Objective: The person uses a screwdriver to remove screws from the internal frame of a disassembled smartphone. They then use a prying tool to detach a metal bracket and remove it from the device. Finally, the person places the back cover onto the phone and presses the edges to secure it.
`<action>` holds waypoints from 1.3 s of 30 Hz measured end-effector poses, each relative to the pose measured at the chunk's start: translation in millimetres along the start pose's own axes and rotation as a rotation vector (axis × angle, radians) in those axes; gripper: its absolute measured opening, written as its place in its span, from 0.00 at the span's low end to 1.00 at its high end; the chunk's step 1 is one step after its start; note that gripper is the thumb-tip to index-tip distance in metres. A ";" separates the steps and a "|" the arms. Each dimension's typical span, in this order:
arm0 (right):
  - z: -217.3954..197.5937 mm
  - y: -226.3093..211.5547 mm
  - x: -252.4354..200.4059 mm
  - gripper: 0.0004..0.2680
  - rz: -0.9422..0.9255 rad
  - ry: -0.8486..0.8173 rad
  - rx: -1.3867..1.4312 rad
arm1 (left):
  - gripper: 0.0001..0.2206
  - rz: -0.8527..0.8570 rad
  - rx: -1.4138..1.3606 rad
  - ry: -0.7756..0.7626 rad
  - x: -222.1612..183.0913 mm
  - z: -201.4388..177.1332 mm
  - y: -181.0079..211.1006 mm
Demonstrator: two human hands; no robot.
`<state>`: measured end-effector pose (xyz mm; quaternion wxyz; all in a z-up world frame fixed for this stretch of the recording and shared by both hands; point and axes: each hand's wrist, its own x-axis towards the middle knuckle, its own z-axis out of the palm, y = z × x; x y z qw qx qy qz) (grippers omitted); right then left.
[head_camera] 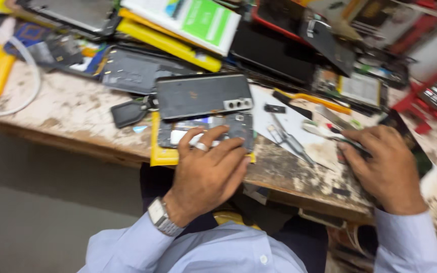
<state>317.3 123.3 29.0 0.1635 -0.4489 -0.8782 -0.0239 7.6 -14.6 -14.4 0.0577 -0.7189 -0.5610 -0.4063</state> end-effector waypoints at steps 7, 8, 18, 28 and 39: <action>-8.3 -5.1 11.2 0.05 0.010 0.059 0.154 | 0.08 0.024 0.006 0.024 -8.3 10.9 -9.8; -9.6 -12.9 13.6 0.08 0.018 0.061 0.228 | 0.08 0.023 0.006 0.024 -9.2 11.4 -10.3; -18.3 -96.3 78.3 0.23 -0.124 -0.663 -0.155 | 0.07 0.005 -0.012 0.001 -8.2 6.6 -12.4; -14.1 -94.7 91.0 0.24 -0.317 -0.515 -0.161 | 0.07 -0.011 -0.038 0.011 -6.2 6.1 -10.9; -9.4 -99.9 89.7 0.25 -0.431 -0.436 -0.034 | 0.07 -0.021 -0.053 0.003 -6.1 5.9 -9.4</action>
